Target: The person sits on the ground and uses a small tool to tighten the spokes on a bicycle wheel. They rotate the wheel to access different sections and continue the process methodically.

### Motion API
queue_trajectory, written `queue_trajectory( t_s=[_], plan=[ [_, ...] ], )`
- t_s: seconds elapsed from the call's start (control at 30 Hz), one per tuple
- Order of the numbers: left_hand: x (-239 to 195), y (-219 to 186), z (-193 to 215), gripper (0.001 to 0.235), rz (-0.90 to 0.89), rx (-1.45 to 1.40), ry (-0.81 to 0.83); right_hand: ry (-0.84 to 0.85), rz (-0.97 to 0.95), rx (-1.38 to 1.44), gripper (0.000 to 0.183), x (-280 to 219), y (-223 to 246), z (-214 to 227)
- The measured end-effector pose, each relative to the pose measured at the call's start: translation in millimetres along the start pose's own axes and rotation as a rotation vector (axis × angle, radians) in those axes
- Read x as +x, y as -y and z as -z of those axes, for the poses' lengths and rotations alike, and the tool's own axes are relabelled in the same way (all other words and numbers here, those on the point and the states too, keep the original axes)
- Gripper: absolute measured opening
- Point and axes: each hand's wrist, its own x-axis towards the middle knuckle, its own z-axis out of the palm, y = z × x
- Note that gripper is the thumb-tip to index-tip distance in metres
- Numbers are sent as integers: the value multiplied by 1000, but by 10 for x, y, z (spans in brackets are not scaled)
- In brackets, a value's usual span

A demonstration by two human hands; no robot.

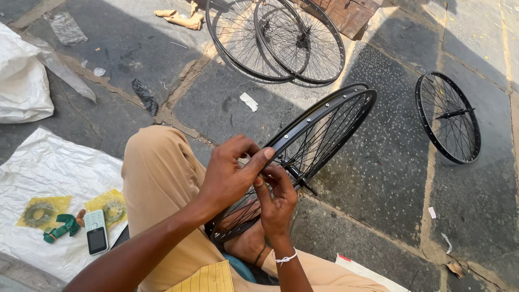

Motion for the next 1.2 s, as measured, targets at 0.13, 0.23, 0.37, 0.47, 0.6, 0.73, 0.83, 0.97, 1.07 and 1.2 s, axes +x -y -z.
queue_trajectory(
  t_s=[0.13,0.23,0.37,0.47,0.6,0.73,0.83,0.97,1.07,1.2],
  plan=[
    [29,7,-31,46,51,49,60,-340,170,47,24,-132,11,-92],
    [-181,115,17,47,-17,28,51,-325,105,-176,29,-169,4,20],
    [-353,154,18,42,-7,-59,-7,-45,-175,-58,31,-107,48,160],
    [-359,184,38,27,113,-228,15,279,-170,258,42,-33,158,279],
    [-356,272,72,27,188,-210,16,405,-209,242,39,162,153,321],
    [-363,308,90,27,287,-249,-47,207,-238,254,27,-26,185,187],
    [-384,237,120,26,247,-322,19,142,-207,241,29,-77,196,96],
    [-354,106,73,29,-88,-253,1,116,-86,-283,26,44,226,-82],
    [-342,233,51,28,219,-158,-102,273,-252,438,39,129,217,104],
    [-361,282,101,28,217,-406,33,127,-120,203,21,37,143,48]
  ],
)
